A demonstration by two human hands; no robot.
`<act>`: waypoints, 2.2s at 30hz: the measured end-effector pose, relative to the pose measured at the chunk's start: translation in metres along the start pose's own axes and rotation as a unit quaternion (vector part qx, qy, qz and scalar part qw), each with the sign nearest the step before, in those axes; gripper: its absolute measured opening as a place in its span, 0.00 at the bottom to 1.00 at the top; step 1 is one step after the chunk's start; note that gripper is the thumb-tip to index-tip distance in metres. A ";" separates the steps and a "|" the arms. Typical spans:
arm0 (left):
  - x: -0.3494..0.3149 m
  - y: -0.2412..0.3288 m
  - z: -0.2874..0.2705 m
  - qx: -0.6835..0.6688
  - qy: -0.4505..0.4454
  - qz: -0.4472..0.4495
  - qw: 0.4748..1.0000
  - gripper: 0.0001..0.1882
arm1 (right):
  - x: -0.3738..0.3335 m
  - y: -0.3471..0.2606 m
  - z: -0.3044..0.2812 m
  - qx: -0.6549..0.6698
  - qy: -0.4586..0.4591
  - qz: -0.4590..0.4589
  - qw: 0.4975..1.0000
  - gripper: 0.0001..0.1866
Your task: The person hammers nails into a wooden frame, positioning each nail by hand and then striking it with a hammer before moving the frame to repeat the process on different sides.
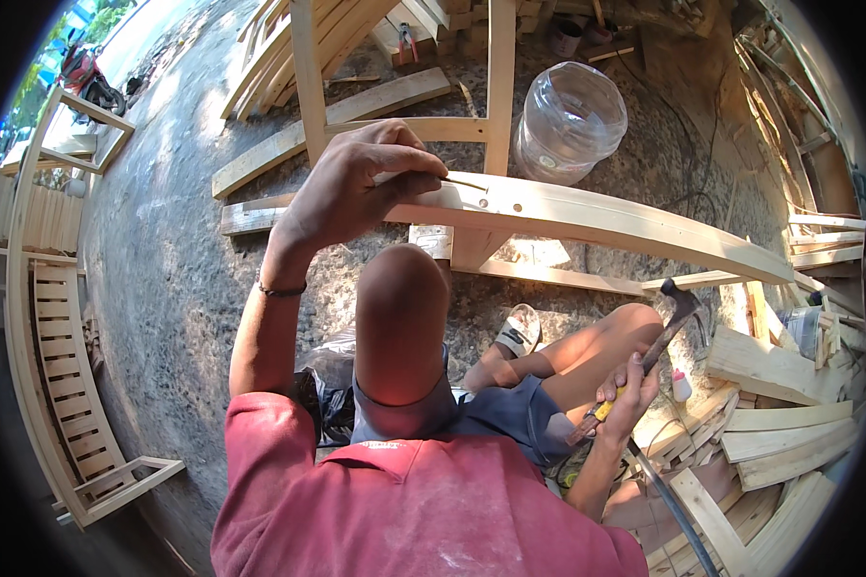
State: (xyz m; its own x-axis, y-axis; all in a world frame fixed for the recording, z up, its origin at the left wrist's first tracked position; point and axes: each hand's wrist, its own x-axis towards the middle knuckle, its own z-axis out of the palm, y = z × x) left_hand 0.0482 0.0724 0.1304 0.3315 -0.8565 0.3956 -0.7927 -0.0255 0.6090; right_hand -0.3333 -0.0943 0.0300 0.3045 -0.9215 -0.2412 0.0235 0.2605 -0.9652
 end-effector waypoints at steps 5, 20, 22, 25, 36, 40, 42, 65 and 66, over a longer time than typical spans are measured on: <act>0.002 -0.001 -0.005 0.001 -0.020 -0.008 1.000 0.10 | -0.013 -0.030 0.021 0.016 -0.071 -0.100 0.992 0.14; -0.001 -0.004 0.000 0.007 0.010 0.041 0.999 0.12 | -0.011 -0.121 0.089 -0.295 -0.309 -0.242 0.871 0.13; -0.001 -0.004 0.000 -0.002 0.016 0.046 0.999 0.12 | -0.005 -0.128 0.104 -0.329 -0.345 -0.281 0.833 0.12; -0.002 -0.003 0.000 -0.006 0.015 0.039 0.999 0.13 | 0.004 -0.132 0.120 -0.375 -0.393 -0.233 0.807 0.12; 0.000 -0.002 -0.001 -0.004 0.005 0.032 0.999 0.13 | 0.022 -0.201 0.120 -0.170 -0.326 -0.292 0.883 0.18; -0.001 -0.003 0.000 -0.019 0.005 0.029 0.999 0.08 | 0.007 -0.227 0.124 0.071 -0.336 -0.332 0.879 0.18; -0.002 -0.003 0.000 -0.016 0.008 0.028 0.999 0.07 | 0.009 -0.211 0.130 -0.067 -0.402 -0.400 0.821 0.16; -0.001 0.007 -0.002 0.039 0.008 0.060 0.997 0.09 | 0.033 -0.176 0.117 -0.398 -0.402 -0.200 0.800 0.13; -0.001 0.010 -0.002 0.069 0.016 0.076 0.995 0.08 | 0.033 -0.182 0.111 -0.369 -0.387 -0.179 0.826 0.12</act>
State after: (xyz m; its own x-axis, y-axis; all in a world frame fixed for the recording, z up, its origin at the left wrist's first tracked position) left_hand 0.0412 0.0740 0.1371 0.2162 -0.8390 0.4993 -0.8972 0.0310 0.4406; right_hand -0.2219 -0.1402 0.2084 0.9282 -0.3661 -0.0661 -0.2556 -0.4984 -0.8284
